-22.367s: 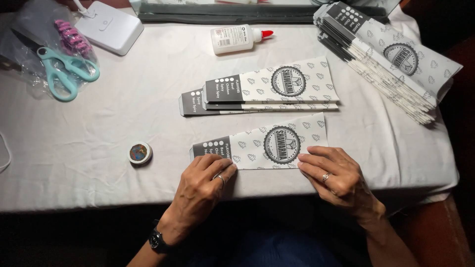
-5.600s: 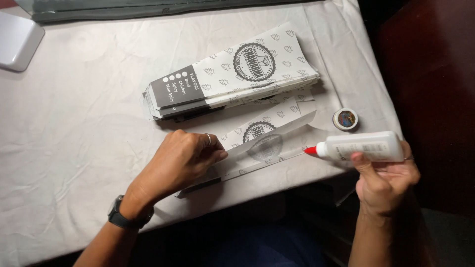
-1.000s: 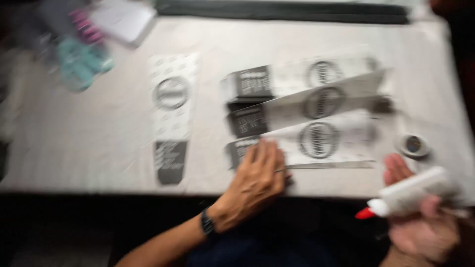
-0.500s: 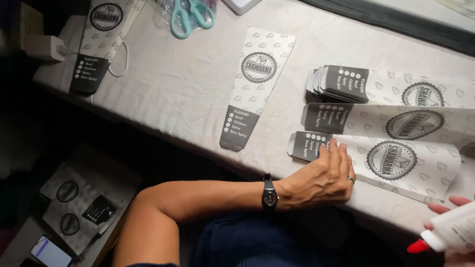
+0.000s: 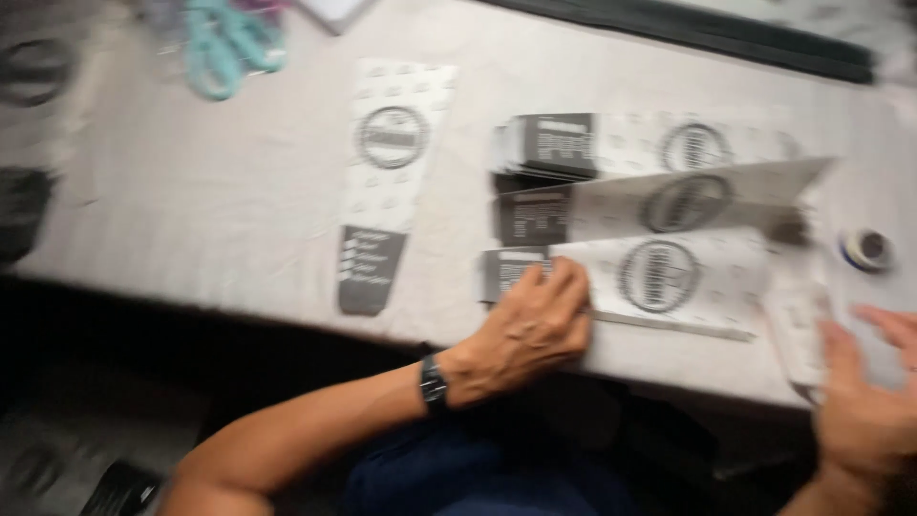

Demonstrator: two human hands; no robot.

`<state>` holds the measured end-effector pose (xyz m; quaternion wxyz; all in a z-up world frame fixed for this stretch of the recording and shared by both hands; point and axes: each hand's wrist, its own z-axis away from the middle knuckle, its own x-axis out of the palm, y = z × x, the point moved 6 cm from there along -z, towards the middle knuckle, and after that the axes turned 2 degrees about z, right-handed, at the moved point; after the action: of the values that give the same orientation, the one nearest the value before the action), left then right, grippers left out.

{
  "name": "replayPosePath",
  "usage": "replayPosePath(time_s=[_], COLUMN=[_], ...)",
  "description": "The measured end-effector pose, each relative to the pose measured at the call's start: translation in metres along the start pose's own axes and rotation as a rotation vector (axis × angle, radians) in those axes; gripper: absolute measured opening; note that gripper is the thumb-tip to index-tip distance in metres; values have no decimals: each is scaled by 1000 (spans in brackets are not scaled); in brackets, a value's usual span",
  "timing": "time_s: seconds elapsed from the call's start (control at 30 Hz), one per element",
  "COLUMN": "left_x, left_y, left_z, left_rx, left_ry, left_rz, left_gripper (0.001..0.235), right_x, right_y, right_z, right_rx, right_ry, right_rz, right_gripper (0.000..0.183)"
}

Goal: The person folds printed paper sleeves for food items by hand, applying glue from a bottle to the edges and pressing them together to form a stack of finished flat sleeves.

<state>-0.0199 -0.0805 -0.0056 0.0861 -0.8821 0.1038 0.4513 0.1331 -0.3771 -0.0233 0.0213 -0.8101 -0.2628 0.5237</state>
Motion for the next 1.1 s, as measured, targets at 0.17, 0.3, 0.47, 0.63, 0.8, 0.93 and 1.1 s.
replayPosePath(time_s=[0.17, 0.3, 0.47, 0.63, 0.8, 0.93, 1.1], left_x=[-22, -26, -26, -22, -21, -21, -24], left_y=[-10, -13, -14, -16, -20, -24, -25], left_z=[4, 17, 20, 19, 14, 12, 12], left_rx=[13, 8, -27, -61, -135, -223, -247], left_ry=[121, 111, 144, 110, 113, 120, 135], left_rz=[308, 342, 328, 311, 321, 313, 338], left_gripper=[16, 21, 10, 17, 18, 16, 15], right_x=[-15, -4, 4, 5, 2, 2, -2], right_y=[-132, -131, -130, -133, -137, -138, -135], right_z=[9, 10, 5, -2, -8, -1, 7], right_rx=[-826, -875, -902, -845, -767, -822, -813], right_ry=[-194, -146, -155, -153, -205, -140, -39], right_rz=[-430, -409, -362, -392, -465, -371, -211], right_gripper=[28, 25, 19, 19, 15, 23, 29])
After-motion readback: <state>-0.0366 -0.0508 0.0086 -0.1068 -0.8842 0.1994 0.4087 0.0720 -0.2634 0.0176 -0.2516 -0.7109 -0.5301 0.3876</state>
